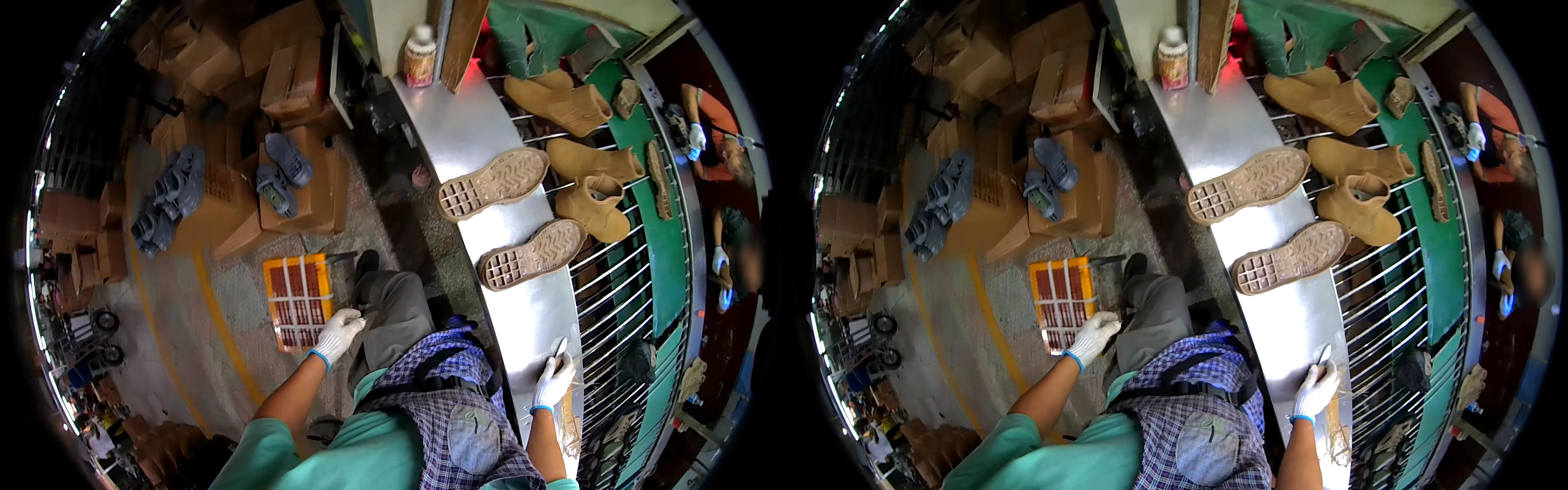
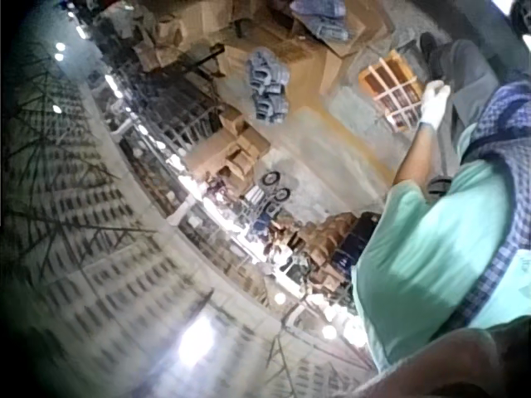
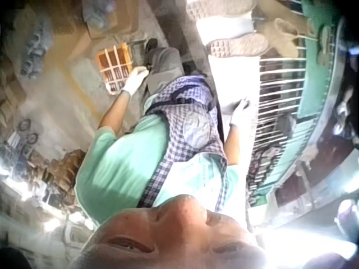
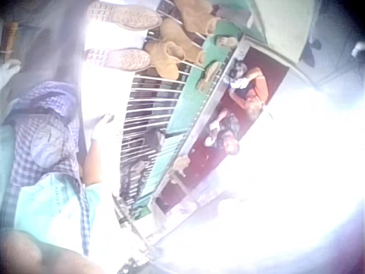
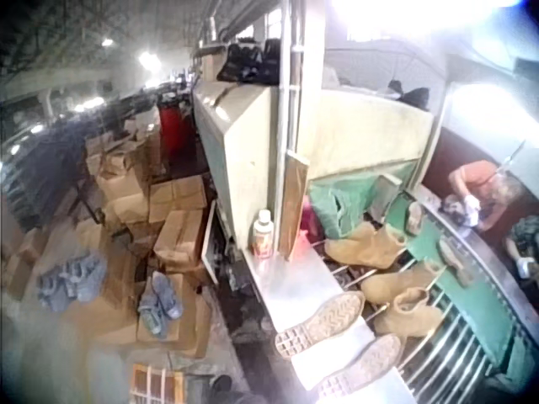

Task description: The person picks up a boot and uses a motorized brush to clean the heel, then wipes the boot with a cloth and places it back onto the assembly line.

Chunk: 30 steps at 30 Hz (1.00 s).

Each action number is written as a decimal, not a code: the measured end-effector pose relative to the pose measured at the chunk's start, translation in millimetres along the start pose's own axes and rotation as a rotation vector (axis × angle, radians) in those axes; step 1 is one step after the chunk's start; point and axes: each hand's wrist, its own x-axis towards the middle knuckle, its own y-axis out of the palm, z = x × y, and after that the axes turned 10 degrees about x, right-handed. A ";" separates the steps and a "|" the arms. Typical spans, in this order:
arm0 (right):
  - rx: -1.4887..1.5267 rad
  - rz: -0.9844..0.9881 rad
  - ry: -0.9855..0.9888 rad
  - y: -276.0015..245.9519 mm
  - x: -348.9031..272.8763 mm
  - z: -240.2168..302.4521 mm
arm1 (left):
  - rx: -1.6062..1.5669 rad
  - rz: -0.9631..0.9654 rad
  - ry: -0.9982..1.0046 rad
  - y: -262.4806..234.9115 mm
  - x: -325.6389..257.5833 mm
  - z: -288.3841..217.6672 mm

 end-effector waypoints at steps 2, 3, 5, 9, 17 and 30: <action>0.023 0.023 0.077 -8.9 -2.4 -9.7 | 0.025 -0.020 0.003 -17.6 7.7 -8.8; 0.036 0.034 0.118 -13.9 -2.4 -10.1 | 0.039 -0.028 0.005 -28.9 11.5 -7.1; 0.001 0.048 0.210 -27.6 0.1 -20.1 | 0.062 -0.012 0.017 -48.4 24.9 9.9; -0.045 -0.043 0.479 -54.1 18.0 57.8 | 0.134 -0.055 0.043 -94.7 46.1 -5.8; 0.606 0.038 0.404 59.1 105.1 220.3 | 0.357 -0.117 0.662 -103.8 86.3 -265.2; 0.439 -0.088 0.381 19.7 204.1 221.6 | 1.127 -0.160 0.868 5.3 113.4 -392.1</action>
